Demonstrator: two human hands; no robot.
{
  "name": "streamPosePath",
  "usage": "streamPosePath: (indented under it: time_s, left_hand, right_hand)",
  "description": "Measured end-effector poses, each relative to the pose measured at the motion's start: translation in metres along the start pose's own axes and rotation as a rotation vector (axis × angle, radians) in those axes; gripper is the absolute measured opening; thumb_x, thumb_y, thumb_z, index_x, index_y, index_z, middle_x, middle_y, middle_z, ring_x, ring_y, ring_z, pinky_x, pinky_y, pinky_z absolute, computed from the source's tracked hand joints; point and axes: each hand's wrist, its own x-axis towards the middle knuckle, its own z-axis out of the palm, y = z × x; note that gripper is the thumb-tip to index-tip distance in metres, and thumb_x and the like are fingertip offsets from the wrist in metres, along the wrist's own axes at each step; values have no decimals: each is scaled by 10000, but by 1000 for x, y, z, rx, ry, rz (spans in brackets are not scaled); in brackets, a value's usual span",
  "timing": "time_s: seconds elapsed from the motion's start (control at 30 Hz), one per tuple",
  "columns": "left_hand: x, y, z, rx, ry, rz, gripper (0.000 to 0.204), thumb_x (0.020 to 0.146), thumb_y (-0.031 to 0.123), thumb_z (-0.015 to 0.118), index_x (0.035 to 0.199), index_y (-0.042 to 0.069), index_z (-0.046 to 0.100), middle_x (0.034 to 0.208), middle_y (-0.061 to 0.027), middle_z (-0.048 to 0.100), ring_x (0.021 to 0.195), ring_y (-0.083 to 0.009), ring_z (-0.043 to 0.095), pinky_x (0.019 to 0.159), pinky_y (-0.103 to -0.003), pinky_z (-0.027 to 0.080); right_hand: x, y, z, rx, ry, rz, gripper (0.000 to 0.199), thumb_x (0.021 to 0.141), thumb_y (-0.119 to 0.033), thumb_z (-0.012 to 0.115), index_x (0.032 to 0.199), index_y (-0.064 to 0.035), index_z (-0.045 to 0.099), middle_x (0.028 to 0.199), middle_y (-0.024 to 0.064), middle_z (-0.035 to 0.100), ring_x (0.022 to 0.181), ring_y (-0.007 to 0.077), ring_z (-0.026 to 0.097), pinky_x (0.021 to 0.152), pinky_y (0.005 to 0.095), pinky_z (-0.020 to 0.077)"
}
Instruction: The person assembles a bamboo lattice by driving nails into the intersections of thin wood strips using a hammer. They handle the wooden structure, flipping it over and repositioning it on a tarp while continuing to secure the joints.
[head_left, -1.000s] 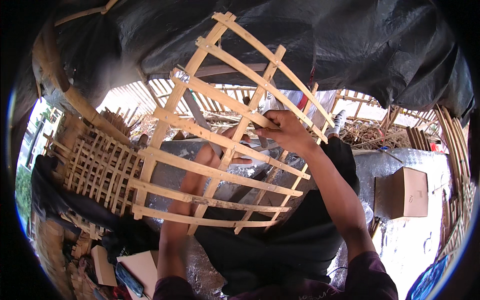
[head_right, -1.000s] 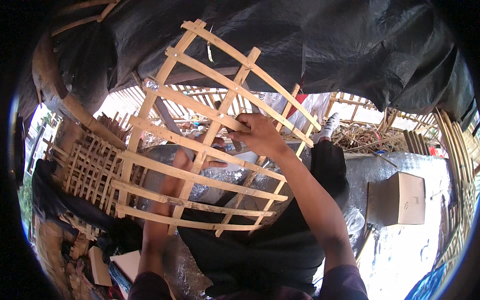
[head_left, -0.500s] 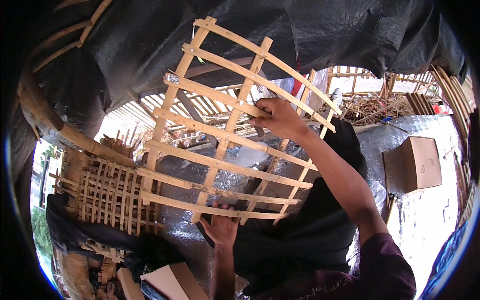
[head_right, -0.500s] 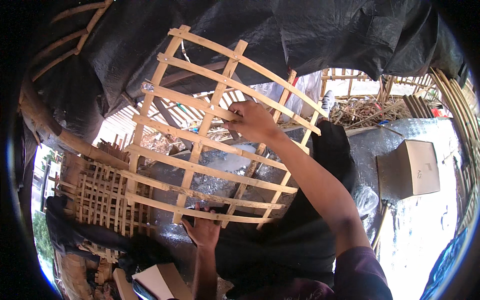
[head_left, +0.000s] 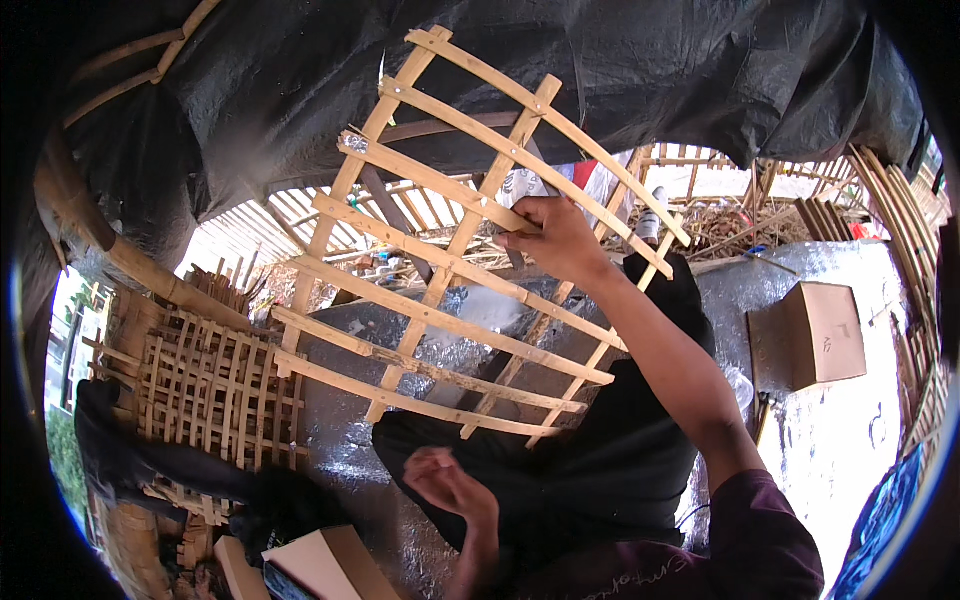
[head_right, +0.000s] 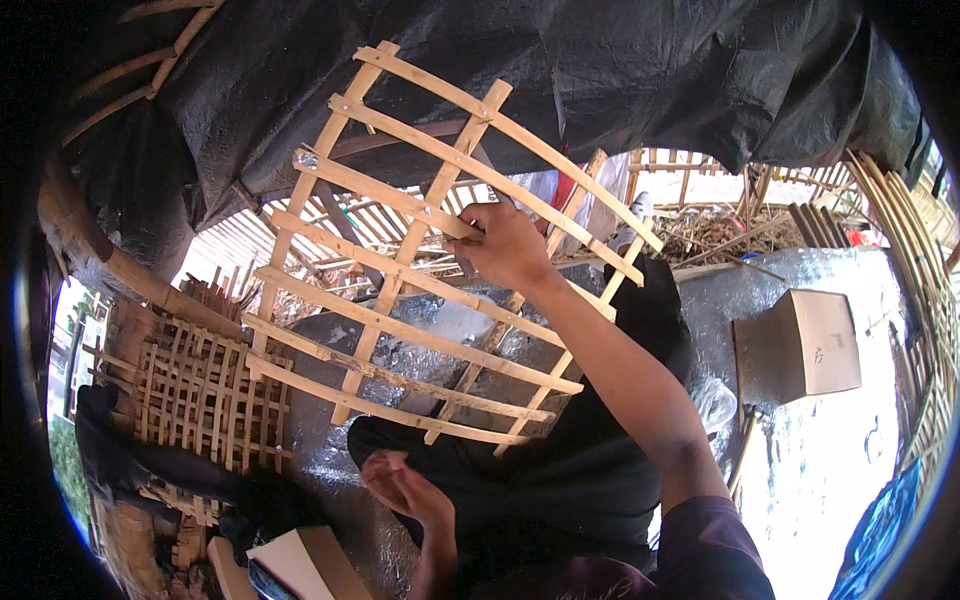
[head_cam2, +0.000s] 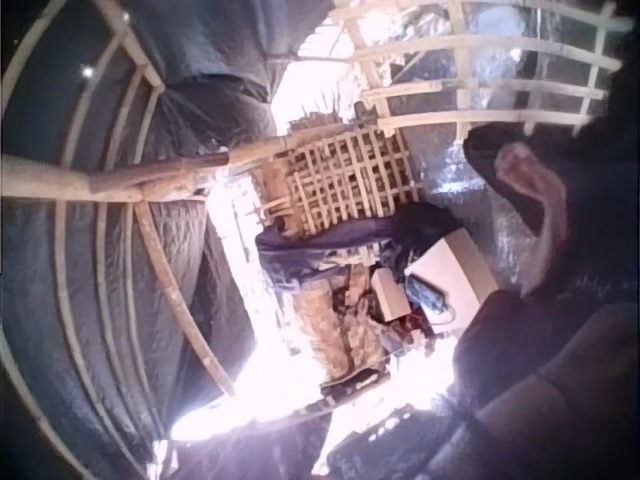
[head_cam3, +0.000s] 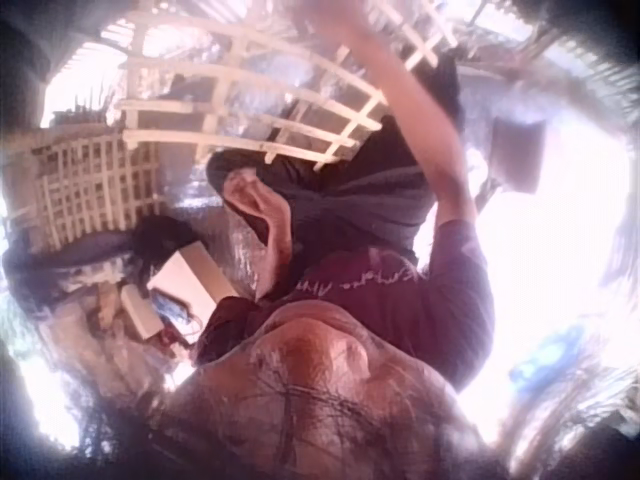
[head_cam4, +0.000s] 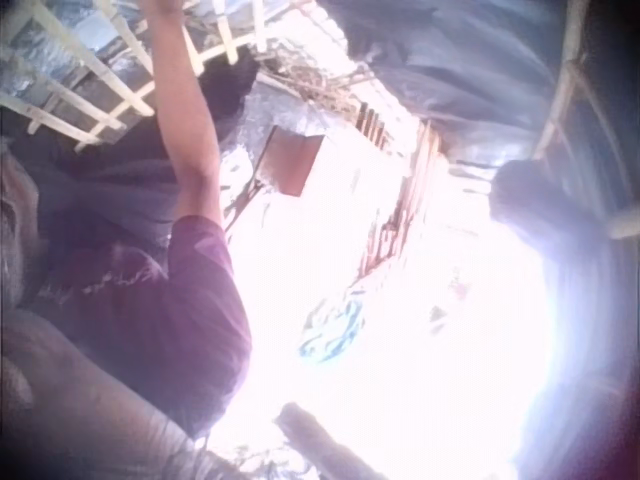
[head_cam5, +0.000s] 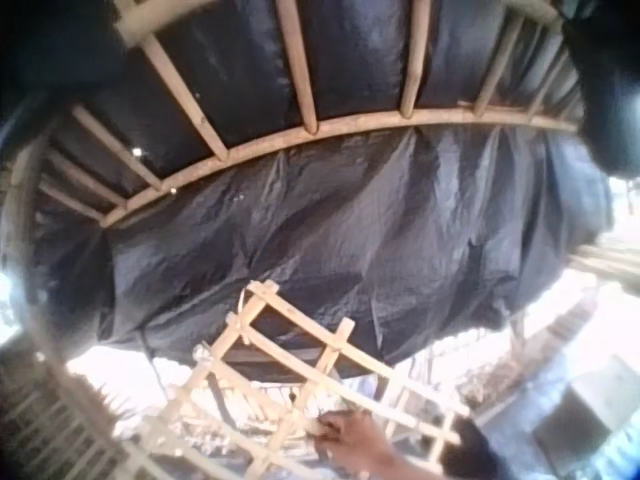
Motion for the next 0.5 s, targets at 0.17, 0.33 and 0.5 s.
streamPosePath:
  time_s: [0.17, 0.33, 0.5]
  left_hand:
    - [28, 44, 96, -270, -295, -244, 353, 931, 61, 568, 1234, -7, 400, 1312, -172, 455, 1250, -243, 443, 1077, -392, 356]
    - [62, 51, 144, -517, -21, -522, 400, 926, 81, 542, 1285, 15, 379, 1338, -137, 462, 1288, -205, 420, 1098, -364, 301]
    - [71, 50, 163, -761, -50, -864, 426, 888, 98, 604, 1271, 50, 424, 1201, -56, 531, 1082, -130, 507, 986, -267, 368]
  right_hand:
    - [-9, -13, -3, -89, 52, -19, 286, 761, -265, 783, 907, -34, 698, 722, 135, 663, 676, 254, 631, 641, 370, 471]
    - [-20, -24, -11, -185, 93, -54, 276, 760, -267, 780, 904, -48, 694, 709, 132, 655, 655, 272, 622, 619, 376, 466]
    - [-25, -29, -21, -169, 46, -72, 299, 754, -231, 789, 899, 3, 672, 723, 137, 672, 639, 226, 646, 597, 334, 459]
